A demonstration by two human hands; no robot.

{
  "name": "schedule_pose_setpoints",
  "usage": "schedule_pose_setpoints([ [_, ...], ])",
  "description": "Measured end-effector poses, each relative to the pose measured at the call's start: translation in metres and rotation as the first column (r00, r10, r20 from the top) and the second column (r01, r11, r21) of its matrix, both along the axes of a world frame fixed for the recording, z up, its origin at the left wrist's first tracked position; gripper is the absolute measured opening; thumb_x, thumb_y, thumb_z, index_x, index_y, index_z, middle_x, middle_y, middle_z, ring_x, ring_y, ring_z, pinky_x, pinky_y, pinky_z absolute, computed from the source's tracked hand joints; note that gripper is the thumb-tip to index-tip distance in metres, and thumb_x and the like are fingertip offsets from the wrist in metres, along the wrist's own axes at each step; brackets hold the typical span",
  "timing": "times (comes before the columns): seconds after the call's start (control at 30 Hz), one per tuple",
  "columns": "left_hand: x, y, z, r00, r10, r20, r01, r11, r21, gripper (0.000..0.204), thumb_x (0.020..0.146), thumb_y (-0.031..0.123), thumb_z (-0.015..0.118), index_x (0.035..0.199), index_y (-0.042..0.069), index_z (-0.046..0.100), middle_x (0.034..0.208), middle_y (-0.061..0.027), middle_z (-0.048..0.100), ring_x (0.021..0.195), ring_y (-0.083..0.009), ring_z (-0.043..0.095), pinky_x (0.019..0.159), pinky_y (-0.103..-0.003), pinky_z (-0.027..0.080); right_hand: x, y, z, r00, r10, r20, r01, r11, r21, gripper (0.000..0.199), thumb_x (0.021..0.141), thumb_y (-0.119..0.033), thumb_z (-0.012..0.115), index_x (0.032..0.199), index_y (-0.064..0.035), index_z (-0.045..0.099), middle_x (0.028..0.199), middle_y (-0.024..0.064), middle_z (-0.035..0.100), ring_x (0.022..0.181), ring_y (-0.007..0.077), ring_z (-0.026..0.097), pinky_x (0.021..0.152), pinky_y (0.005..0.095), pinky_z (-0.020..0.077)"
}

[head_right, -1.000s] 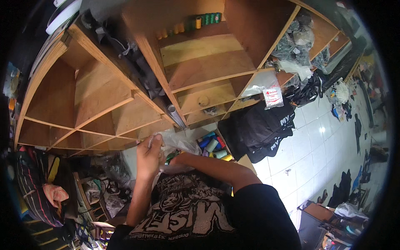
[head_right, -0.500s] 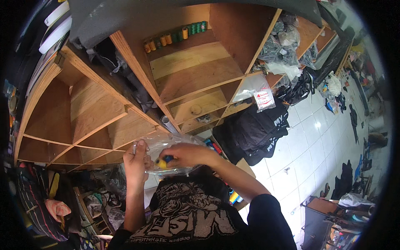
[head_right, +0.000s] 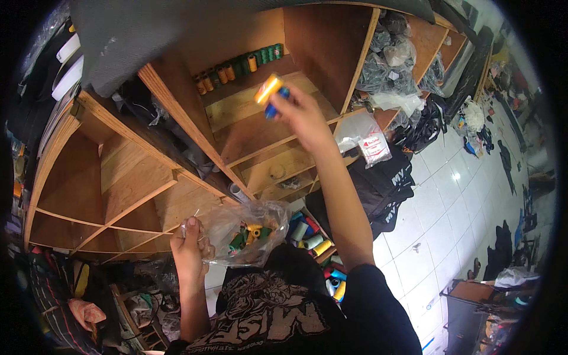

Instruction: The person organizes thread spools by removing them one at a time from a plastic bag and placing them into a wooden shelving unit.

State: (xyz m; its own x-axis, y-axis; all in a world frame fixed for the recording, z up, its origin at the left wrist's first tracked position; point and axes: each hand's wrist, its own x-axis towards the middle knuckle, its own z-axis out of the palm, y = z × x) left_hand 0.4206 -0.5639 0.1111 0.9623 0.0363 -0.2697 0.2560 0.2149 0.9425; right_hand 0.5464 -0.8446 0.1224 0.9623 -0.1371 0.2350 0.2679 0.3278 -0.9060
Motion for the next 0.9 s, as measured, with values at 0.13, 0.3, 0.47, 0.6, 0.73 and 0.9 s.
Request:
schedule_pose_setpoints([
  [0.13,-0.009,-0.001,-0.016,1.0,0.023,0.014,-0.024,0.999,0.021,0.027,0.091,0.026,0.051,0.072,0.007,0.048,0.051,0.0051,0.032,0.037,-0.0041,0.027,0.034,-0.022,0.021,0.098,-0.022,-0.038,0.888,-0.46,-0.02,0.441,0.863,-0.247,0.024,0.079,-0.016,0.066,0.097,-0.0016,0.058,0.078,0.002,0.058,0.062,0.0082,0.052,0.054,0.0213,0.0415],
  [0.3,-0.018,0.005,-0.041,0.997,0.075,0.006,-0.075,0.997,0.026,0.026,0.091,0.027,0.051,0.074,0.007,0.048,0.048,0.0063,0.026,0.035,-0.0034,0.023,0.034,-0.022,0.019,0.205,-0.036,-0.083,0.663,-0.71,0.235,0.648,0.389,-0.655,0.034,0.068,-0.03,0.074,0.095,-0.0123,0.062,0.081,0.007,0.064,0.075,0.0209,0.061,0.069,0.0309,0.0465],
  [0.47,-0.026,0.017,-0.053,0.988,0.154,0.015,-0.154,0.986,0.067,0.027,0.091,0.027,0.051,0.073,0.008,0.045,0.047,0.0069,0.024,0.034,-0.0034,0.022,0.033,-0.022,0.018,0.233,-0.021,-0.071,0.701,-0.713,0.011,0.447,0.427,-0.786,0.038,0.072,-0.037,0.067,0.106,-0.0216,0.057,0.108,0.0083,0.06,0.103,0.029,0.054,0.086,0.0394,0.0455],
  [0.6,-0.028,0.021,-0.062,0.98,0.197,0.018,-0.197,0.98,0.026,0.027,0.091,0.026,0.05,0.071,0.009,0.042,0.047,0.0069,0.023,0.033,-0.0036,0.021,0.032,-0.022,0.018,0.244,-0.027,-0.072,0.639,-0.769,-0.003,0.425,0.357,-0.832,0.038,0.069,-0.035,0.07,0.102,-0.021,0.058,0.106,0.0087,0.061,0.1,0.028,0.056,0.085,0.039,0.0461],
  [0.73,-0.03,0.024,-0.064,0.966,0.26,0.014,-0.26,0.964,0.049,0.028,0.091,0.026,0.05,0.07,0.01,0.042,0.046,0.0067,0.024,0.033,-0.0037,0.022,0.032,-0.022,0.017,0.235,-0.02,-0.069,0.675,-0.73,-0.105,0.333,0.429,-0.839,0.036,0.071,-0.036,0.068,0.103,-0.0242,0.059,0.104,0.008,0.061,0.099,0.0268,0.058,0.084,0.0395,0.0473],
  [0.9,-0.03,0.023,-0.065,0.961,0.278,0.009,-0.278,0.96,0.041,0.029,0.092,0.026,0.049,0.069,0.009,0.042,0.045,0.0067,0.024,0.033,-0.0035,0.022,0.032,-0.022,0.016,0.24,-0.029,-0.071,0.697,-0.713,-0.071,0.312,0.391,-0.866,0.04,0.07,-0.038,0.069,0.106,-0.0235,0.058,0.105,0.0082,0.061,0.1,0.0266,0.057,0.084,0.0392,0.0476],
])
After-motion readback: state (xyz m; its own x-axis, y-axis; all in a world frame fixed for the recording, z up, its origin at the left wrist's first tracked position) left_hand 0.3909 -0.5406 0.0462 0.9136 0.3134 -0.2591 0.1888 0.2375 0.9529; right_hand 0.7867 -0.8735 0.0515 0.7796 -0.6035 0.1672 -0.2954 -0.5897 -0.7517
